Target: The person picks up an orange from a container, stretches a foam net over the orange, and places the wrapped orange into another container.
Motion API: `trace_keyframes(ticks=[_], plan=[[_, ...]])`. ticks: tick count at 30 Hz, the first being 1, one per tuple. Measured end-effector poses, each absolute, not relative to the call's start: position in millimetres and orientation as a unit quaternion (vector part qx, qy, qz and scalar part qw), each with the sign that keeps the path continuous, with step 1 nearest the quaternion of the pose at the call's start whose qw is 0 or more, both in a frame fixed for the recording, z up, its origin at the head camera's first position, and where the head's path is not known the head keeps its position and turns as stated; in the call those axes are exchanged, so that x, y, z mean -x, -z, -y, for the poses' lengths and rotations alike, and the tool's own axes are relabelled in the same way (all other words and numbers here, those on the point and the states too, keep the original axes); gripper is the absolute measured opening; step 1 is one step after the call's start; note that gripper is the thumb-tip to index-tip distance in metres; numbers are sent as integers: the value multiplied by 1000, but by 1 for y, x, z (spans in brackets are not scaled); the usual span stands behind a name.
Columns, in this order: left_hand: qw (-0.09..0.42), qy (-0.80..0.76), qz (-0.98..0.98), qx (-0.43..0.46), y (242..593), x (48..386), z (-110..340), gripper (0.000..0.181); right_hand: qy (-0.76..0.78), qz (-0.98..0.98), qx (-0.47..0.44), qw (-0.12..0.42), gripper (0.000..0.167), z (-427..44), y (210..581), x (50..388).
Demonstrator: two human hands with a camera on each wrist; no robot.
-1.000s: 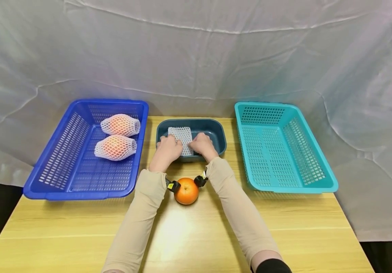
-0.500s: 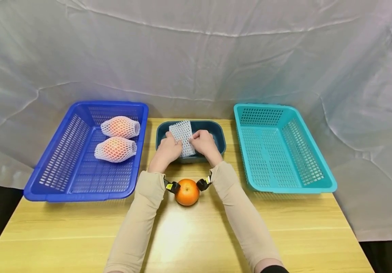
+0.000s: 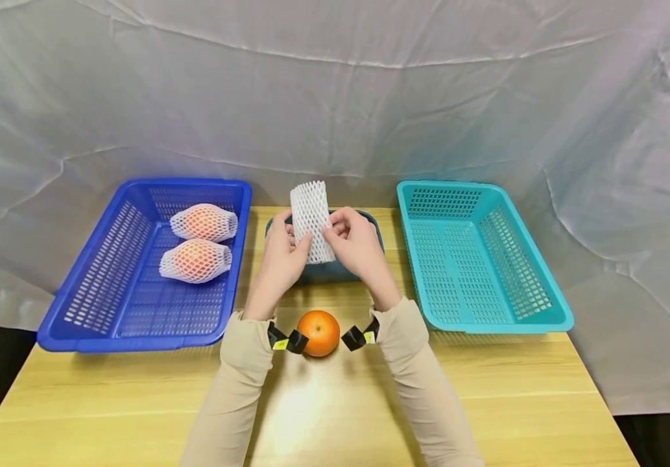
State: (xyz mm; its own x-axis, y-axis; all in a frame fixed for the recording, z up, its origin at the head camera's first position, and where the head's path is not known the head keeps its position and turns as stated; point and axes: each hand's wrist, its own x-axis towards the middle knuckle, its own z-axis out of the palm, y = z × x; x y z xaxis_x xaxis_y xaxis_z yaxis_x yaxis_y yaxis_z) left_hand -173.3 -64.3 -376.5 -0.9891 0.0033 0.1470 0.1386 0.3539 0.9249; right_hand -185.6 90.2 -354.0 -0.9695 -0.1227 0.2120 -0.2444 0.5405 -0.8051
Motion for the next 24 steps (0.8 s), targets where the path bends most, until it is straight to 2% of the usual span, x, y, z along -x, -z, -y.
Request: trace_keyframes(ticks=[4, 10, 15, 24], plan=[[116, 643, 755, 46, 368, 157, 61, 55, -483, 857, -142, 110, 14, -92, 340, 165], [188, 702, 680, 92, 363, 135, 63, 32, -512, 832, -169, 133, 14, -98, 330, 139], [191, 728, 646, 126, 365, 115, 66, 19, -534, 823, -156, 118, 15, -108, 327, 121], [179, 754, 614, 148, 383, 83, 71, 21, -651, 741, -161, 41, 26, -126, 344, 98]])
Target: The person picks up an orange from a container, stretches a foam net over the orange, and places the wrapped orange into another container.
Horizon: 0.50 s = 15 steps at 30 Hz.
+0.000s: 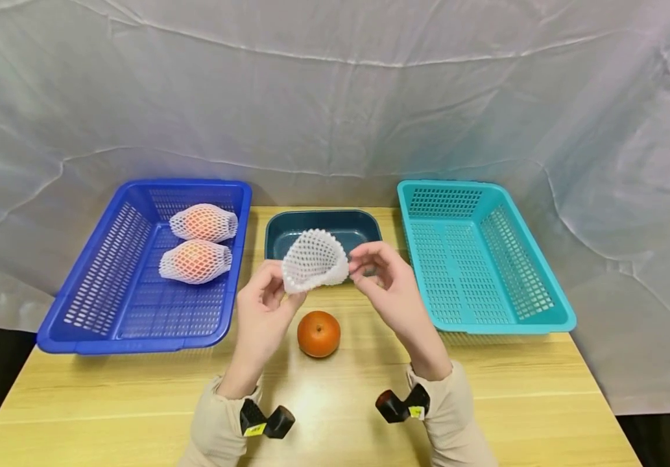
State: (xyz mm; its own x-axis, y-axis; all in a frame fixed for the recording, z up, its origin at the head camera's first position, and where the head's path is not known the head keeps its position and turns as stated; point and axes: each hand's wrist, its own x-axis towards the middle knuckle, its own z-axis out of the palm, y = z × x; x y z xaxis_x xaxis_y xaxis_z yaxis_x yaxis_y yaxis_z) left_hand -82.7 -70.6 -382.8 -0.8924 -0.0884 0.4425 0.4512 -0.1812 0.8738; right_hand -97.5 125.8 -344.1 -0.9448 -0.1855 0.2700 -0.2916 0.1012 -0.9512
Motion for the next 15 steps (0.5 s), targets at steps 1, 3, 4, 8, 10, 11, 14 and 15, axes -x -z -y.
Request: trace_keyframes(ticks=[1, 3, 4, 8, 10, 11, 14, 15], plan=[[178, 757, 610, 151, 385, 79, 70, 21, -668, 727, -155, 35, 26, -127, 348, 96], [177, 761, 603, 162, 390, 73, 70, 22, -694, 708, -133, 21, 24, -129, 355, 93], [177, 761, 600, 168, 393, 71, 70, 22, -701, 702, -121, 13, 23, -130, 360, 92], [178, 762, 593, 193, 401, 64, 69, 23, -716, 693, -76, -44, 30, -132, 383, 91], [178, 760, 593, 197, 406, 62, 70, 24, -721, 685, -66, -84, 38, -131, 397, 91], [178, 759, 594, 199, 410, 61, 71, 24, -726, 677, -64, -103, 43, -130, 404, 90], [175, 755, 600, 199, 421, 57, 71, 25, -758, 633, -67, -143, 46, -127, 422, 84], [177, 751, 605, 198, 425, 55, 71, 26, -770, 617, -67, -147, 42, -125, 427, 82]])
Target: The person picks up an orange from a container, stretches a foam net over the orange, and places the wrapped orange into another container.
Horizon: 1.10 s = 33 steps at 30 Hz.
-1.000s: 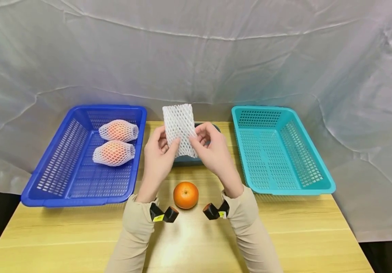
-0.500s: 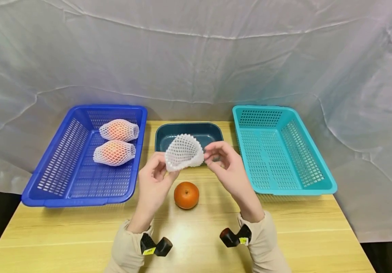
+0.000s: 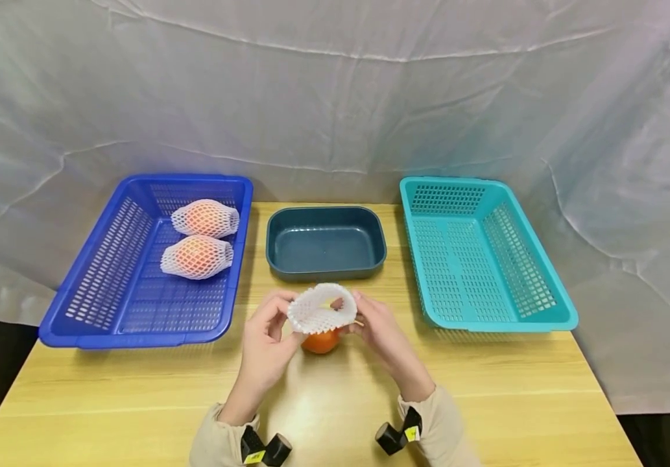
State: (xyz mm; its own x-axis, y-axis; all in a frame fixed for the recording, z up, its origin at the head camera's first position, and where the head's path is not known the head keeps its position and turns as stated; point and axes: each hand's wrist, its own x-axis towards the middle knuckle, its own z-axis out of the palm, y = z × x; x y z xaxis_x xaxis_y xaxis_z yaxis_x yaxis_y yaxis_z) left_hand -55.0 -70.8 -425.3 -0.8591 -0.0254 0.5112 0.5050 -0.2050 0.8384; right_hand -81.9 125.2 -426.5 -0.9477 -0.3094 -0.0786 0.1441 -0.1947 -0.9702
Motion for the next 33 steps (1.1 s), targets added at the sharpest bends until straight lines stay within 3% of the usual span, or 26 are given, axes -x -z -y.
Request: trace_keyframes(ticks=[4, 11, 15, 23, 25, 30, 33], plan=[[173, 732, 628, 198, 440, 50, 68, 33, 823, -550, 64, 128, 21, -120, 437, 75], [104, 717, 648, 237, 449, 46, 73, 42, 869, -489, 37, 65, 28, -116, 443, 70], [67, 721, 625, 293, 452, 45, 75, 38, 882, -468, 40, 32, 27, -112, 445, 68], [14, 756, 582, 301, 448, 41, 73, 68, 893, -441, 68, 52, 24, -105, 446, 61], [29, 754, 590, 287, 448, 41, 71, 65, 897, -432, 68, 59, 24, -104, 446, 59], [81, 753, 615, 220, 451, 42, 66, 13, 915, -389, 75, 78, 25, -99, 445, 55], [69, 764, 609, 202, 450, 42, 63, 24, 914, -391, 75, 84, 27, -96, 445, 52]])
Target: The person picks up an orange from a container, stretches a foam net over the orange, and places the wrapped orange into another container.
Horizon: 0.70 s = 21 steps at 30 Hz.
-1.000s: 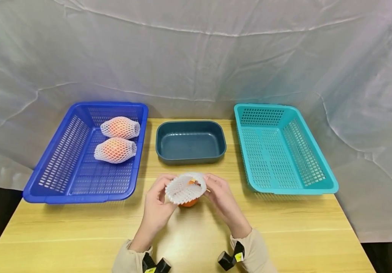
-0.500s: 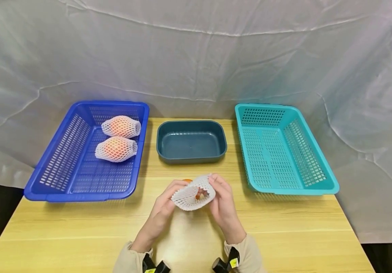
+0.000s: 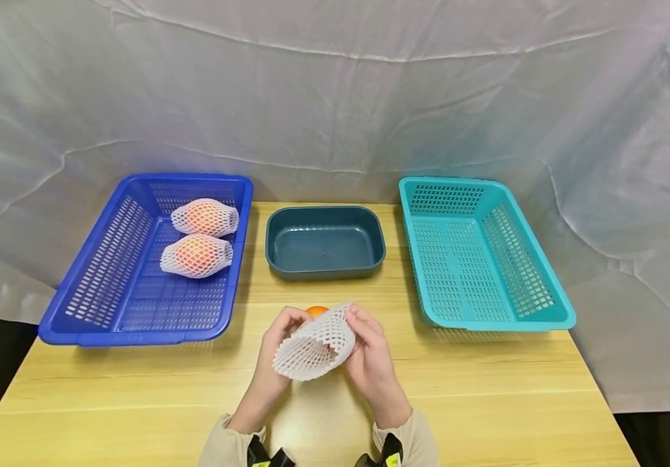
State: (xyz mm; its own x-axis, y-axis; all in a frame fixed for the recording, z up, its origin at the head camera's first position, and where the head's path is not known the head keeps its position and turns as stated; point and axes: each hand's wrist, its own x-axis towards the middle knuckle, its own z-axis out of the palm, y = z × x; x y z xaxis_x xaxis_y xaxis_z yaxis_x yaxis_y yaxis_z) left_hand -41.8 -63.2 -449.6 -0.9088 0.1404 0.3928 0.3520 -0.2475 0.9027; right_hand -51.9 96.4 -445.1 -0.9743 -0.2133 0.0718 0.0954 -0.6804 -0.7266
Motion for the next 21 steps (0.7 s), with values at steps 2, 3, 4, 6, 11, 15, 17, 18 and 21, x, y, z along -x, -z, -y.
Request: trace_keyframes(ticks=[2, 3, 4, 6, 11, 15, 17, 18, 21], plan=[[46, 772, 607, 186, 446, 41, 62, 20, 907, -406, 70, 83, 27, -94, 445, 51], [30, 775, 606, 177, 443, 41, 61, 18, 904, -415, 65, 82, 27, -93, 445, 50], [16, 777, 606, 168, 441, 41, 60, 17, 900, -424, 60, 79, 26, -93, 445, 50], [-9, 780, 607, 150, 435, 40, 59, 23, 893, -442, 48, 73, 24, -91, 444, 49], [-80, 800, 581, 127, 431, 38, 58, 33, 876, -477, 26, 63, 19, -87, 444, 46], [-122, 777, 605, 122, 439, 38, 59, 35, 850, -524, 27, 48, 16, -84, 443, 44], [-124, 758, 629, 117, 443, 38, 59, 34, 836, -546, 37, 43, 14, -83, 443, 43], [-123, 748, 642, 110, 443, 38, 58, 33, 830, -555, 42, 40, 13, -82, 442, 43], [-116, 739, 657, 98, 447, 40, 57, 33, 817, -572, 58, 40, 14, -82, 442, 41]])
